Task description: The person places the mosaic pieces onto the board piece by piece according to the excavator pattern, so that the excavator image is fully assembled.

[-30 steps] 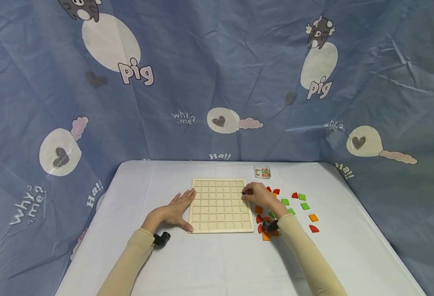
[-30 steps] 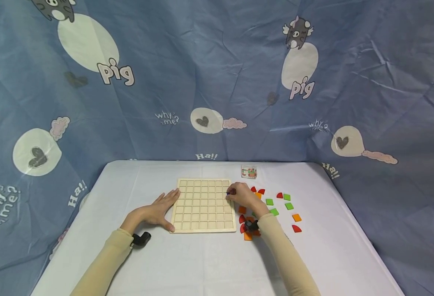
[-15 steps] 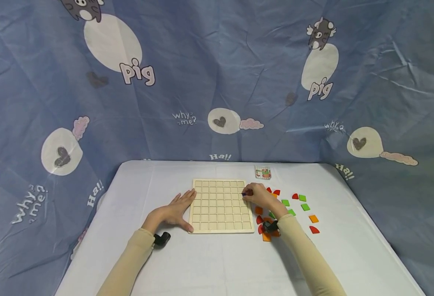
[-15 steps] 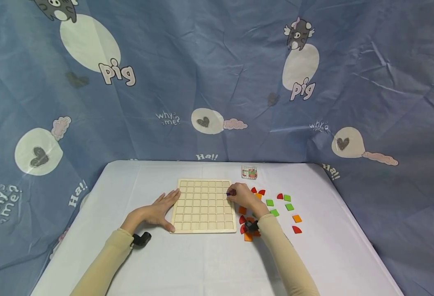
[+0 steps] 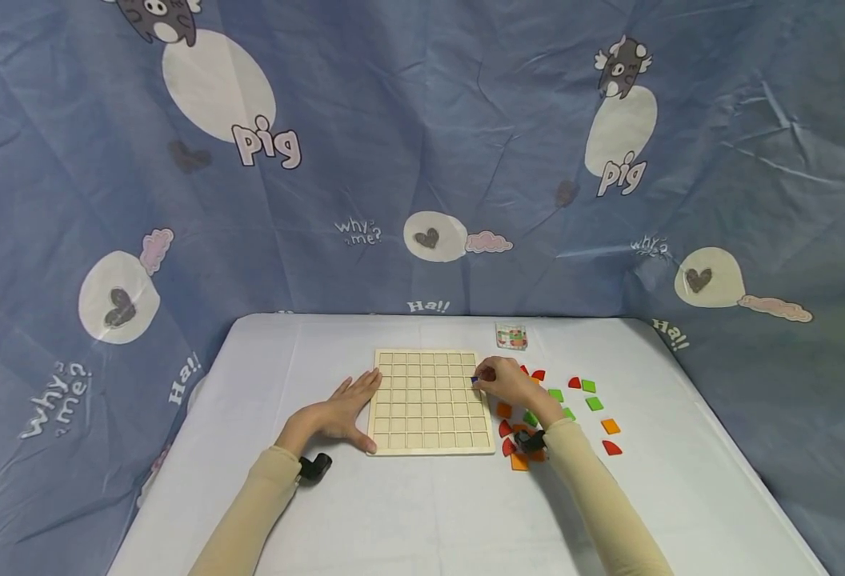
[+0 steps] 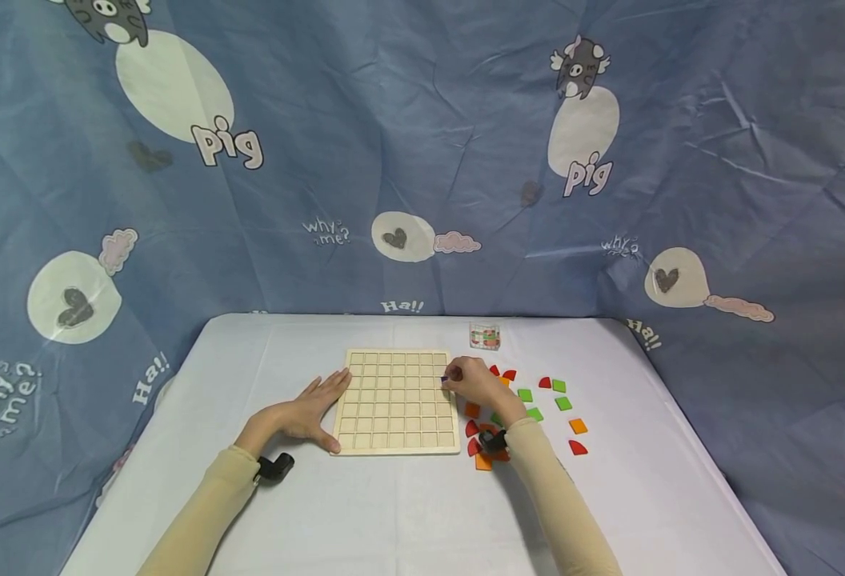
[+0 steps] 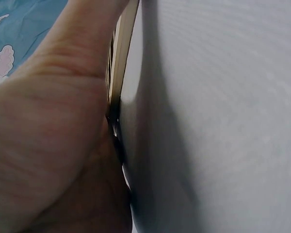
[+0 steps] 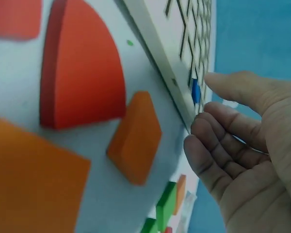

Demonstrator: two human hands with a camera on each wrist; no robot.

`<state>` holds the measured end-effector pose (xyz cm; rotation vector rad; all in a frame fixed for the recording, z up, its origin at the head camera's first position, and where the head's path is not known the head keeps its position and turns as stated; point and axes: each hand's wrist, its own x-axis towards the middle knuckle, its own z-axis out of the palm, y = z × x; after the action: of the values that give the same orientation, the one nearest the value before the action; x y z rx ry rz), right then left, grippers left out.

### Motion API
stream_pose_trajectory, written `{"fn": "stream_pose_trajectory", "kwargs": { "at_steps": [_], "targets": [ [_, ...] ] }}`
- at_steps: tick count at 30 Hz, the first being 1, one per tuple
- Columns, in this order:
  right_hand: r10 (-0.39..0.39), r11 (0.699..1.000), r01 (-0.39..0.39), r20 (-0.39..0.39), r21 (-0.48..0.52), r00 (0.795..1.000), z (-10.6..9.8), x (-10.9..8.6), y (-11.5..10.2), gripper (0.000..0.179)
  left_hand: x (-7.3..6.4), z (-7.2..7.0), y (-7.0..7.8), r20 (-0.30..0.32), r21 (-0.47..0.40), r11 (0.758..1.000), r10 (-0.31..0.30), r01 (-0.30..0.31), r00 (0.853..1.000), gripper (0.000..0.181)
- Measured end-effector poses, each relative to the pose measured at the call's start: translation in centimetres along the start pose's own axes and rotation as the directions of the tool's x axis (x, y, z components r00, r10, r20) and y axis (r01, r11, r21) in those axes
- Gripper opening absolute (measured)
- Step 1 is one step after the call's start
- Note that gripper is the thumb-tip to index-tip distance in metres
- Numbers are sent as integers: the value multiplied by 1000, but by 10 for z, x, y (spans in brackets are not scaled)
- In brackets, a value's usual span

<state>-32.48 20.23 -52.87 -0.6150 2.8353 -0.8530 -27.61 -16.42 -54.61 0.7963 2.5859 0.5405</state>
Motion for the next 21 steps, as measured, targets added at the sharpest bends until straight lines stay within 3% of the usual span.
{"fn": "stream_pose_trajectory", "kwargs": {
  "at_steps": [8,21],
  "targets": [
    [-25,999,25,1,31,1000,-18,-18,7,9,1,1,-2,-8,3,1000,-11,11,1000,141],
    [85,996,-89,155,21,984,-20,-54,18,21,0,0,0,-21,-7,1000,11,-11,1000,140]
  ]
}}
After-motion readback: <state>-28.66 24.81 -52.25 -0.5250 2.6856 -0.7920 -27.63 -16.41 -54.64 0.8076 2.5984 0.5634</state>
